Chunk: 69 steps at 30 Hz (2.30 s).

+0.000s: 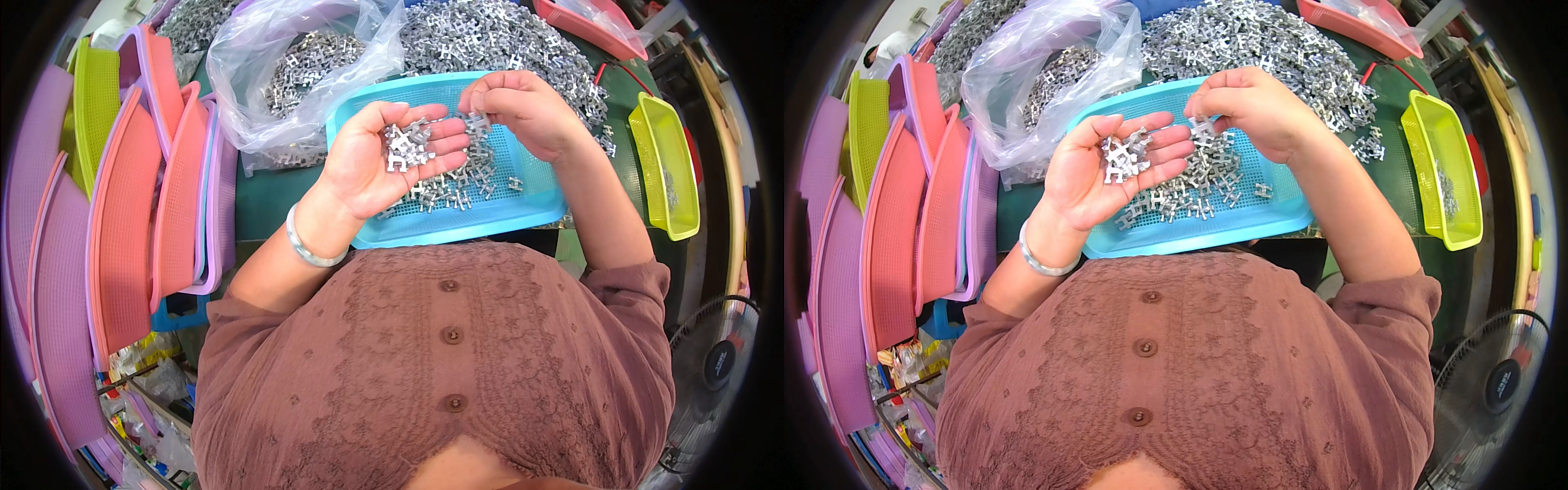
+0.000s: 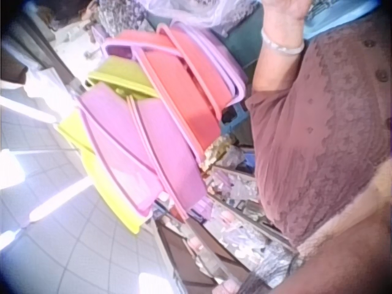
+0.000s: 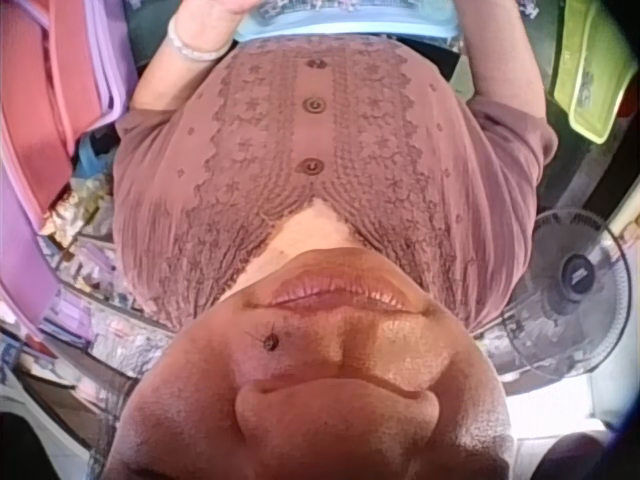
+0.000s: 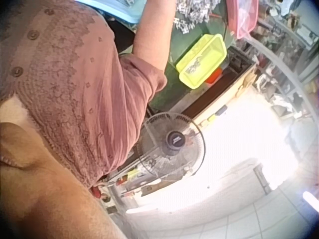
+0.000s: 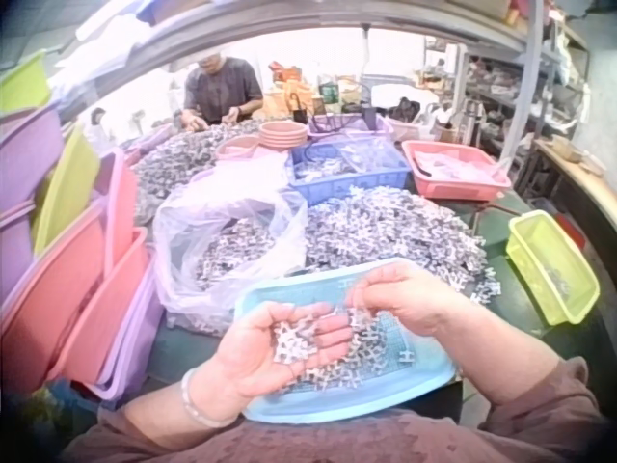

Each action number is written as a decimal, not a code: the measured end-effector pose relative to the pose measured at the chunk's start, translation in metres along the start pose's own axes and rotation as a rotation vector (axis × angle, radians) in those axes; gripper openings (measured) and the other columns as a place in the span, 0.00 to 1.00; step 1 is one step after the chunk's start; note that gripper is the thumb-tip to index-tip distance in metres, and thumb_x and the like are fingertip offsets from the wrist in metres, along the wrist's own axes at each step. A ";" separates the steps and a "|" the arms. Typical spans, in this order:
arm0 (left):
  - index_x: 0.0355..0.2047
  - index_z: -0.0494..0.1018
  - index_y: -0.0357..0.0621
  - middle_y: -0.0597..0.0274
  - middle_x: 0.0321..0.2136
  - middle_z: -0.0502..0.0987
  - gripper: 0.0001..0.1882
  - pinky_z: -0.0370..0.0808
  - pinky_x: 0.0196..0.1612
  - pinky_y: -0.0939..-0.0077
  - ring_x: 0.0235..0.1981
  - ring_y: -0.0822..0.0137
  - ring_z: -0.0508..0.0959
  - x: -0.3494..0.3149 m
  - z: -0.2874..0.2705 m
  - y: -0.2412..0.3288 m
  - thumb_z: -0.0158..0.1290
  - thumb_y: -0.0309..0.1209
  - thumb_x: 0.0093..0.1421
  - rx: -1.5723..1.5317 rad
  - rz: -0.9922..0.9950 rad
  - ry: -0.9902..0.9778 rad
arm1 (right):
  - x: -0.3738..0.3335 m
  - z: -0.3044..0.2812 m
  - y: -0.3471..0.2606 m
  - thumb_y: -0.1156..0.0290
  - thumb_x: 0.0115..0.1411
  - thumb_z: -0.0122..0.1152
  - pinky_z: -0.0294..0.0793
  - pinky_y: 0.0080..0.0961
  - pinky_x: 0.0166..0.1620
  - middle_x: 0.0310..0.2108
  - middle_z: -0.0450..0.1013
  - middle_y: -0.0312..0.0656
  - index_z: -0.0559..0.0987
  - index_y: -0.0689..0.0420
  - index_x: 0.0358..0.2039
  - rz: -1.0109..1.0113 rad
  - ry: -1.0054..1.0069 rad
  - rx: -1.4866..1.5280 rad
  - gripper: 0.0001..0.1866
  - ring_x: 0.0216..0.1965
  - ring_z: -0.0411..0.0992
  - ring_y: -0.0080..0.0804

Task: The person sorts small, silver, H-shaped metal fasteners by hand. They pick up handfuls from a large plastic bag and a blue basket, separate the pieces, and place them back into the blue basket. The task is performed at a workbench with multiple colorful baskets and a fan visible in the background.

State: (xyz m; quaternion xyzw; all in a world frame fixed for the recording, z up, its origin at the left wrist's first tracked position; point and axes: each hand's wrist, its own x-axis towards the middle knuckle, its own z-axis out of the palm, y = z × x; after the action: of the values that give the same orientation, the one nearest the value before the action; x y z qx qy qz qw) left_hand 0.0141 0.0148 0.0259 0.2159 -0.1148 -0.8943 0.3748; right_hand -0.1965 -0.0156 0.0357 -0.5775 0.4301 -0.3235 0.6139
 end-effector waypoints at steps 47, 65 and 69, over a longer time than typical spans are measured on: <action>0.51 0.58 0.29 0.41 0.47 0.66 0.25 0.62 0.54 0.53 0.50 0.50 0.67 -0.002 -0.007 0.004 0.35 0.35 0.58 0.038 0.027 -0.075 | -0.010 0.012 -0.010 0.71 0.44 0.56 0.63 0.17 0.32 0.37 0.69 0.38 0.71 0.61 0.17 -0.292 0.080 -0.315 0.07 0.26 0.61 0.17; 0.51 0.57 0.31 0.44 0.47 0.66 0.21 0.62 0.55 0.51 0.50 0.50 0.66 -0.001 -0.005 0.002 0.33 0.31 0.60 0.055 0.032 -0.025 | -0.002 0.016 -0.008 0.68 0.46 0.58 0.61 0.29 0.46 0.35 0.68 0.39 0.74 0.57 0.27 -0.662 0.087 -0.773 0.08 0.41 0.65 0.34; 0.47 0.59 0.31 0.49 0.41 0.69 0.18 0.69 0.49 0.53 0.44 0.54 0.71 0.001 -0.009 0.000 0.33 0.30 0.60 0.053 0.024 -0.053 | 0.002 0.029 -0.003 0.68 0.47 0.59 0.61 0.31 0.47 0.36 0.68 0.40 0.76 0.57 0.26 -0.591 0.063 -0.731 0.07 0.42 0.64 0.38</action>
State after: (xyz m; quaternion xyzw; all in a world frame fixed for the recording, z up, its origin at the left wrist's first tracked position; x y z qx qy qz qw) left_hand 0.0177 0.0140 0.0181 0.2008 -0.1509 -0.8918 0.3763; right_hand -0.1695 -0.0055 0.0369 -0.8433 0.3515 -0.3292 0.2384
